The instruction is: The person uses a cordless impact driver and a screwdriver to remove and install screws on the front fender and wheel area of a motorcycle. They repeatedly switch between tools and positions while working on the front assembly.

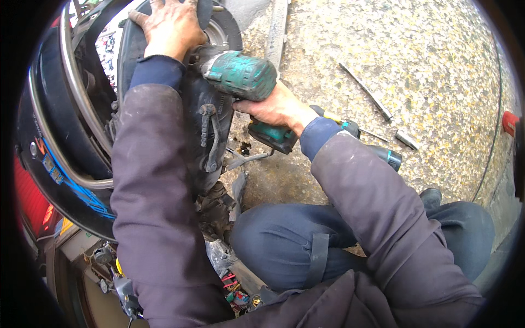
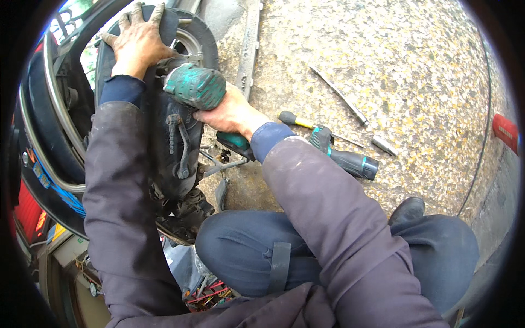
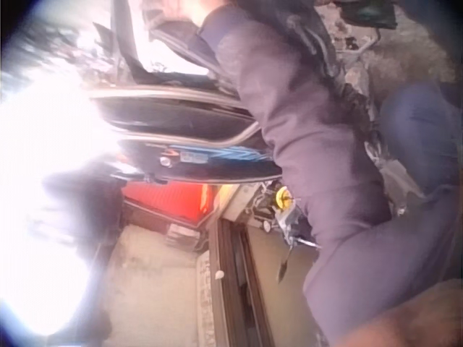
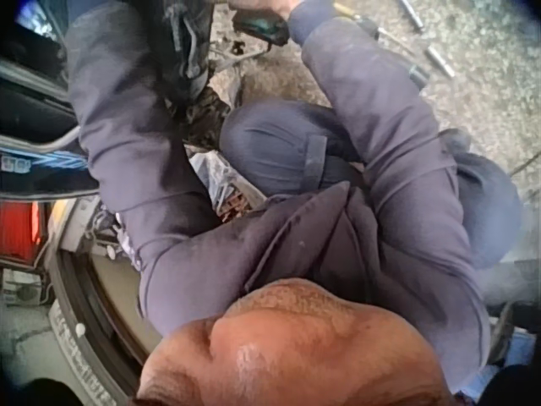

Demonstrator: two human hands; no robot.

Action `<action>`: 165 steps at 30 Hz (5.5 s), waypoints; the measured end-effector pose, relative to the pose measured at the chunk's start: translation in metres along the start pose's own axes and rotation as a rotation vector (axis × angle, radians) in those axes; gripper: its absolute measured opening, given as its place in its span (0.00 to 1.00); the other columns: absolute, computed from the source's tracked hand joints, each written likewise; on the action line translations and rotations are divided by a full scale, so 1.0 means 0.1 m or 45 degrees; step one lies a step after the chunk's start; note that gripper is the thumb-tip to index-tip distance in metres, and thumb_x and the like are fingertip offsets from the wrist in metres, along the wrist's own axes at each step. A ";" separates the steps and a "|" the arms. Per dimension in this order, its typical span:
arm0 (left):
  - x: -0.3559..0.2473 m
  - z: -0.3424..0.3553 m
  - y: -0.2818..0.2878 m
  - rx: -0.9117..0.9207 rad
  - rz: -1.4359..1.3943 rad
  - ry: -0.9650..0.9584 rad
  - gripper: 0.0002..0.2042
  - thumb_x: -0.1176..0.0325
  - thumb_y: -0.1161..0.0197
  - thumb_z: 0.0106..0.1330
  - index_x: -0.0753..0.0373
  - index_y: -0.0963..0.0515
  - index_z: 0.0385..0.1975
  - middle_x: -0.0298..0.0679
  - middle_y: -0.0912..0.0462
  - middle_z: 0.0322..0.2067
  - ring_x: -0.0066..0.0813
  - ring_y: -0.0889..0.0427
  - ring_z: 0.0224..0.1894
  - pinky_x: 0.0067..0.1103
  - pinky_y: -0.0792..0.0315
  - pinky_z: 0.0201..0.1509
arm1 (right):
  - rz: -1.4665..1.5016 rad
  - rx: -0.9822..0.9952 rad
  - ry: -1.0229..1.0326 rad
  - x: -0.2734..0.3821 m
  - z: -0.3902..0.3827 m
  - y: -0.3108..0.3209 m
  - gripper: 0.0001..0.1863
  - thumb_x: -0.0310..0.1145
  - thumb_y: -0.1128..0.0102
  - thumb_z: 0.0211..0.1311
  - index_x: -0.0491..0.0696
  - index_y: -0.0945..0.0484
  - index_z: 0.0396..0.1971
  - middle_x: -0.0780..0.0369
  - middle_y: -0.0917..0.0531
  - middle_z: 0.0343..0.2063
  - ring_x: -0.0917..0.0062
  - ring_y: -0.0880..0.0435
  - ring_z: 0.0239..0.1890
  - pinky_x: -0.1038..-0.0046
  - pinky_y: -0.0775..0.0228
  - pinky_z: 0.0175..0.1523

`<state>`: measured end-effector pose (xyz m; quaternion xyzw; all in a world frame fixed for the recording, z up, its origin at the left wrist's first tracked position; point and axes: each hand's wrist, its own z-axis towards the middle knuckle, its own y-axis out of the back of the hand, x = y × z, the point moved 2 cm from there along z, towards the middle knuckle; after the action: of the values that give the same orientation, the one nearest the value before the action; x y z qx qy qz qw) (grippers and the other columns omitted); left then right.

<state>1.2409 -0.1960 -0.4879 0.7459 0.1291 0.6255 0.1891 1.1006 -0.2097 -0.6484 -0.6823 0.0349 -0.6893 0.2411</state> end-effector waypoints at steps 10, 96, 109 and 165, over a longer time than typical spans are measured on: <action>0.17 -0.04 -0.03 -0.177 -0.096 0.009 0.48 0.51 0.20 0.31 0.50 0.30 0.62 0.54 0.39 0.65 0.56 0.43 0.68 0.58 0.44 0.65 | 0.146 -0.071 -0.076 0.17 0.05 -0.10 0.28 0.36 0.34 0.43 0.48 0.22 0.49 0.51 0.18 0.46 0.59 0.19 0.50 0.66 0.28 0.58; -0.04 -0.06 -0.08 -0.325 -0.006 -0.074 0.44 0.52 0.23 0.31 0.50 0.27 0.58 0.45 0.33 0.57 0.49 0.37 0.63 0.46 0.39 0.62 | -0.035 -0.172 -0.053 -0.08 0.04 -0.08 0.16 0.38 0.38 0.46 0.49 0.17 0.37 0.51 0.15 0.37 0.57 0.17 0.45 0.65 0.24 0.51; -0.09 -0.13 -0.03 -0.329 0.034 -0.080 0.44 0.51 0.22 0.31 0.50 0.27 0.58 0.46 0.34 0.57 0.49 0.38 0.64 0.49 0.40 0.62 | -0.072 -0.143 -0.161 0.11 -0.06 -0.09 0.17 0.36 0.35 0.46 0.47 0.18 0.38 0.51 0.15 0.36 0.58 0.16 0.43 0.65 0.23 0.49; 0.32 -0.96 -0.63 -0.351 -0.054 0.456 0.50 0.42 0.25 0.39 0.37 0.41 0.68 0.54 0.45 0.67 0.56 0.42 0.67 0.51 0.42 0.65 | -0.295 -0.356 -0.100 0.14 0.98 -0.53 0.13 0.36 0.38 0.48 0.55 0.13 0.36 0.57 0.16 0.43 0.63 0.18 0.49 0.63 0.27 0.56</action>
<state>1.1550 -0.1142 -0.4739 0.5873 0.0898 0.7554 0.2763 1.1797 -0.1409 -0.6095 -0.7350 0.0419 -0.6737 0.0640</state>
